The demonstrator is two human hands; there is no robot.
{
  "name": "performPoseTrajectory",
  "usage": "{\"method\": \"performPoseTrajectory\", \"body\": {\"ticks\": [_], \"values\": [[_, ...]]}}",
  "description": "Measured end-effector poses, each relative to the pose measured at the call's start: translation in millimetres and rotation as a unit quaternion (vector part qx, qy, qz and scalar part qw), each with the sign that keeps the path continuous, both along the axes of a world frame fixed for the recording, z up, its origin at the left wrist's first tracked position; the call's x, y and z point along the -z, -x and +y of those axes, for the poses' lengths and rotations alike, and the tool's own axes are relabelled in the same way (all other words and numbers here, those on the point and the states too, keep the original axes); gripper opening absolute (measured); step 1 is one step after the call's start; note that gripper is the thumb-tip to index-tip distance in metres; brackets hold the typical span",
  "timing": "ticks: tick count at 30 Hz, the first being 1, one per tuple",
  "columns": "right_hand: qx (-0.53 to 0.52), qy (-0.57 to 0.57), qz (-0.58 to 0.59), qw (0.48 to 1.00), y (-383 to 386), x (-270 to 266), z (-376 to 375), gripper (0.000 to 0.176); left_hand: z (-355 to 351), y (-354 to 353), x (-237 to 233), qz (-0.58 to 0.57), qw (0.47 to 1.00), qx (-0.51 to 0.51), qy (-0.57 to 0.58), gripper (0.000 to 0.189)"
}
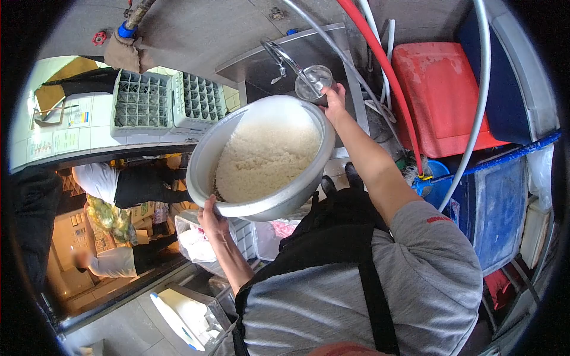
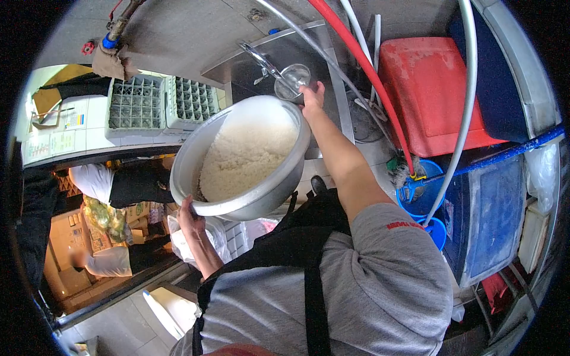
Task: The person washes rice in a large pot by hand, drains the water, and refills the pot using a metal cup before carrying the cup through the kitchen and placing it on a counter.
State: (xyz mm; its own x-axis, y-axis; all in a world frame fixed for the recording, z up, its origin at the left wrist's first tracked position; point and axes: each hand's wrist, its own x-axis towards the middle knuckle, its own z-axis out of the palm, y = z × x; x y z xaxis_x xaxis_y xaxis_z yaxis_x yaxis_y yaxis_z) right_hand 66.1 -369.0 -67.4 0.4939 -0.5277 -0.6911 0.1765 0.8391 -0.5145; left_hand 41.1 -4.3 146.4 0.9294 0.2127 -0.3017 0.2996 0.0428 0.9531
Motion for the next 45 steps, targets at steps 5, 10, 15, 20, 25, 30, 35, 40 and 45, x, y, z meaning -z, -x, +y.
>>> {"method": "performPoseTrajectory", "body": {"ticks": [5, 10, 15, 20, 25, 30, 35, 40, 45], "values": [[-0.002, -0.013, 0.004, 1.0, 0, -1, -1, 0.075, -5, 0, -1, -0.002, 1.0, -0.01, 0.006, 0.021], [0.002, -0.03, -0.009, 1.0, -1, 3, -3, 0.074, -2, -2, -1, 0.009, 1.0, 0.0, 0.001, 0.022], [0.012, -0.051, 0.001, 0.999, -7, 18, -4, 0.074, 2, -4, 1, 0.005, 1.0, 0.006, -0.005, 0.023], [0.009, -0.05, 0.014, 0.999, -6, 13, -6, 0.073, -2, -4, 0, -0.003, 1.0, 0.019, -0.012, 0.023], [0.017, -0.056, 0.002, 0.998, -6, 10, -6, 0.071, -11, -2, -7, -0.015, 0.999, 0.02, -0.028, 0.022], [0.018, -0.064, 0.006, 0.998, -4, 4, -7, 0.072, -12, -5, -7, -0.012, 0.999, 0.013, -0.032, 0.02], [0.012, -0.06, 0.007, 0.998, -7, 13, -8, 0.072, -14, -5, -9, -0.004, 0.999, 0.023, -0.031, 0.019], [0.016, -0.063, 0.003, 0.998, -7, 16, -6, 0.071, -13, -4, -7, -0.004, 1.0, 0.008, -0.022, 0.02], [0.023, -0.068, 0.005, 0.997, -7, 18, -6, 0.07, -3, 0, -2, -0.01, 1.0, 0.005, 0.0, 0.021]]}}
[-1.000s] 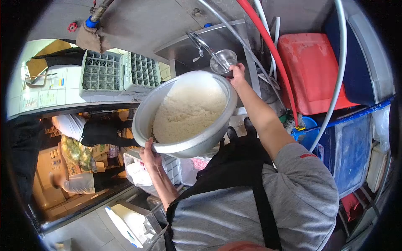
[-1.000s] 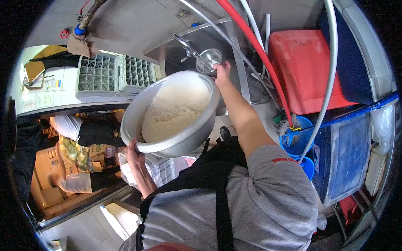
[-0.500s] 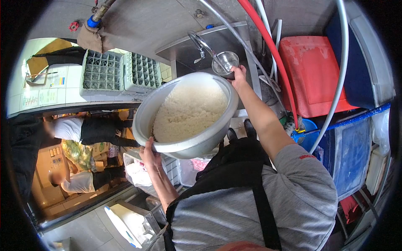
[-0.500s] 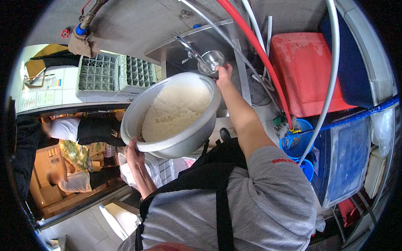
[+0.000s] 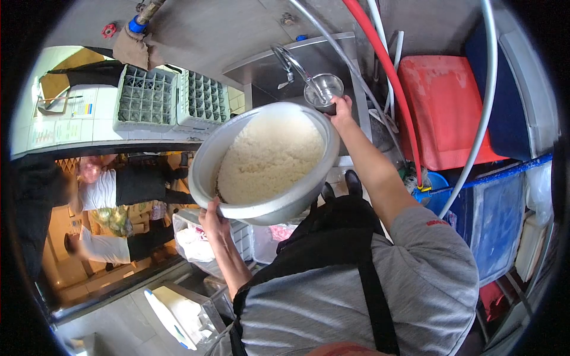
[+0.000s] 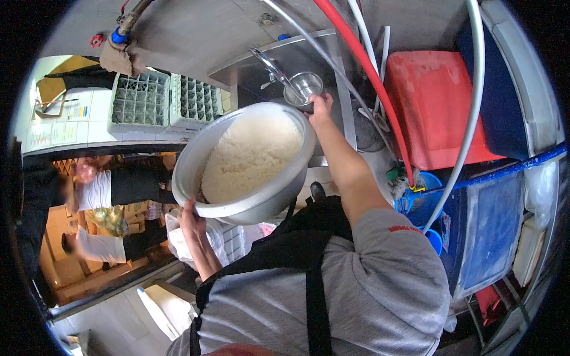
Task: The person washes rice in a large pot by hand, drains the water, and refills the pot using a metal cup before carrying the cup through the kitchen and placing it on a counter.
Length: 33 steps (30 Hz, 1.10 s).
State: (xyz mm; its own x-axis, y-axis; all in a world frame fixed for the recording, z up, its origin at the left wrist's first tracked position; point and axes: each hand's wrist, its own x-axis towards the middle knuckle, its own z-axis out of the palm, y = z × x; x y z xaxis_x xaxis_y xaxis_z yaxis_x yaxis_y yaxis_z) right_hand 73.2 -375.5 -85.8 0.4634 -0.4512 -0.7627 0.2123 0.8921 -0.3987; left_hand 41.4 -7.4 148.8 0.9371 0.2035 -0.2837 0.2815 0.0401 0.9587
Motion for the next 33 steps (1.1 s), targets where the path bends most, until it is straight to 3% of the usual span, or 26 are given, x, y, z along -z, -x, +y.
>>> {"method": "performPoseTrajectory", "body": {"ticks": [5, 11, 18, 21, 26, 32, 33], "values": [[0.008, 0.003, -0.008, 1.0, 13, -12, 6, 0.068, 11, 9, 6, 0.018, 0.999, -0.038, -0.004, 0.018], [0.04, 0.021, -0.048, 0.998, 39, -29, 14, 0.075, 73, 4, 87, 0.089, 0.983, -0.139, 0.084, 0.011], [0.082, 0.023, -0.056, 0.995, 66, -26, 19, 0.073, 105, -20, 146, 0.102, 0.988, -0.089, 0.077, 0.005], [0.076, 0.016, -0.062, 0.995, 71, -18, 19, 0.074, 114, -28, 161, 0.083, 0.992, -0.094, 0.019, 0.004], [0.084, 0.0, -0.067, 0.994, 73, -15, 26, 0.081, 143, -48, 190, 0.094, 0.993, -0.066, -0.028, 0.017], [0.05, 0.024, -0.12, 0.991, 86, -35, 29, 0.061, 146, -80, 194, 0.054, 0.998, -0.016, -0.023, 0.02], [0.055, 0.042, -0.11, 0.992, 89, -40, 30, 0.048, 144, -81, 194, 0.044, 0.999, -0.008, -0.011, 0.021]]}}
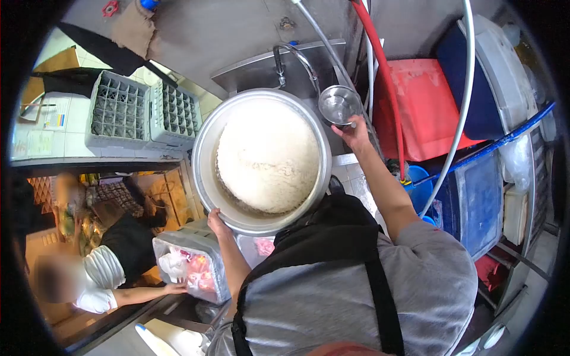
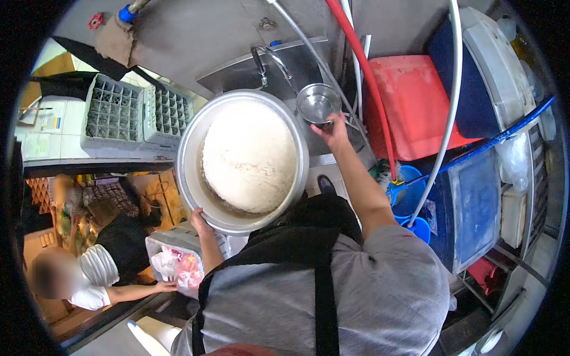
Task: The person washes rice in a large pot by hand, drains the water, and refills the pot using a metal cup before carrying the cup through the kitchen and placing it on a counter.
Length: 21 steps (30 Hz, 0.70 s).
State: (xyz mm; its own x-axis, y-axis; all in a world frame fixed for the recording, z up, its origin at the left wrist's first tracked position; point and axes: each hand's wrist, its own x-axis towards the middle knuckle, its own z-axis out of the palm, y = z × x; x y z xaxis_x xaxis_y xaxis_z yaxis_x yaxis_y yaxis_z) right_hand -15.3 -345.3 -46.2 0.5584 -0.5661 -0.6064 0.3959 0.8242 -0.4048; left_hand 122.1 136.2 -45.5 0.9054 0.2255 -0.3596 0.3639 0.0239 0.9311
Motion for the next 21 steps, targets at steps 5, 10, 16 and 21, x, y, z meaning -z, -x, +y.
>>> {"method": "performPoseTrajectory", "body": {"ticks": [5, 10, 16, 21], "values": [[-0.062, 0.031, -0.018, 0.997, 16, -26, -19, 0.048, -23, -14, -10, 0.006, 0.999, -0.021, 0.047, 0.015], [-0.091, 0.094, 0.006, 0.991, 15, -94, -26, 0.047, -34, -26, -18, 0.011, 0.994, -0.012, 0.105, 0.012], [-0.089, 0.346, 0.111, 0.927, -23, -183, 4, 0.057, -31, -35, -11, -0.007, 0.99, 0.021, 0.142, 0.014], [-0.014, 0.716, 0.323, 0.618, -55, -205, 16, 0.067, -26, -36, 0, -0.008, 0.991, 0.028, 0.132, 0.013]]}}
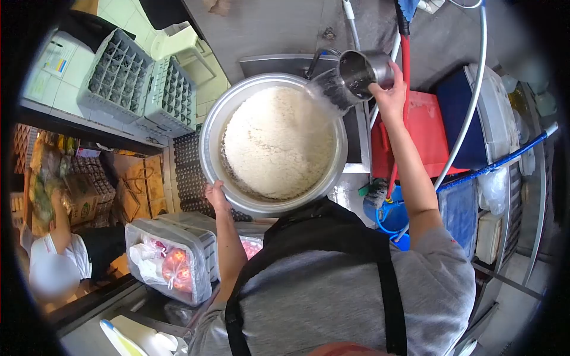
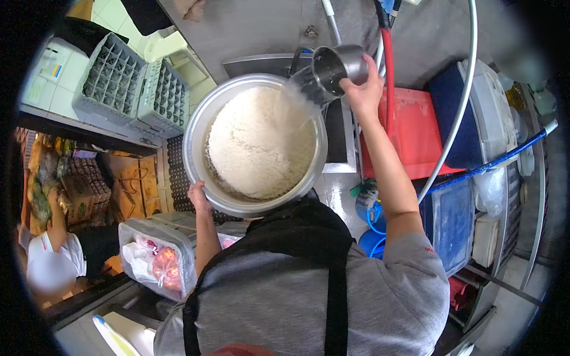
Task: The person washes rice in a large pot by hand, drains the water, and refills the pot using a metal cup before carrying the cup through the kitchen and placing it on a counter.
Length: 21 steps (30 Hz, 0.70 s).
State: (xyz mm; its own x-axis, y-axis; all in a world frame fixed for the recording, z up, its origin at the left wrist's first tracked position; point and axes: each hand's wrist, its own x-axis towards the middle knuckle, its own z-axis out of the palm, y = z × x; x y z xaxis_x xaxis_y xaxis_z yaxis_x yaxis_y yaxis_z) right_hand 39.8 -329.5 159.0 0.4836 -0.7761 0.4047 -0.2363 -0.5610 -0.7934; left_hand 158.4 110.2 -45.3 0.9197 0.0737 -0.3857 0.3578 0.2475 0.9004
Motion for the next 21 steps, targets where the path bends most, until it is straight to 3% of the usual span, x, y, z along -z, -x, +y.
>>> {"method": "performPoseTrajectory", "body": {"ticks": [1, 5, 9, 14, 16, 20, 21], "values": [[0.017, 0.113, 0.023, 0.993, -3, -12, 10, 0.067, 0, 0, -2, -0.001, 1.0, 0.002, 0.004, 0.014], [-0.086, 0.314, 0.002, 0.946, -14, -29, 22, 0.072, -6, 5, -15, -0.005, 1.0, 0.009, 0.016, 0.016], [-0.196, 0.445, -0.03, 0.873, -17, -50, 24, 0.068, -3, 4, -10, 0.002, 1.0, 0.028, -0.013, 0.024], [-0.006, 0.342, -0.032, 0.939, 1, -23, -6, 0.072, -8, 21, -10, -0.033, 0.994, 0.007, -0.105, 0.037], [0.1, 0.228, -0.033, 0.968, 14, 9, -23, 0.073, -5, 32, 1, -0.059, 0.989, 0.016, -0.136, 0.042], [0.158, -0.029, -0.042, 0.986, 44, 85, -41, 0.069, -8, 57, 1, -0.026, 0.993, 0.023, -0.116, 0.045], [0.122, -0.208, -0.084, 0.967, 48, 85, -37, 0.069, -12, 64, -4, -0.028, 0.994, 0.023, -0.099, 0.044]]}}
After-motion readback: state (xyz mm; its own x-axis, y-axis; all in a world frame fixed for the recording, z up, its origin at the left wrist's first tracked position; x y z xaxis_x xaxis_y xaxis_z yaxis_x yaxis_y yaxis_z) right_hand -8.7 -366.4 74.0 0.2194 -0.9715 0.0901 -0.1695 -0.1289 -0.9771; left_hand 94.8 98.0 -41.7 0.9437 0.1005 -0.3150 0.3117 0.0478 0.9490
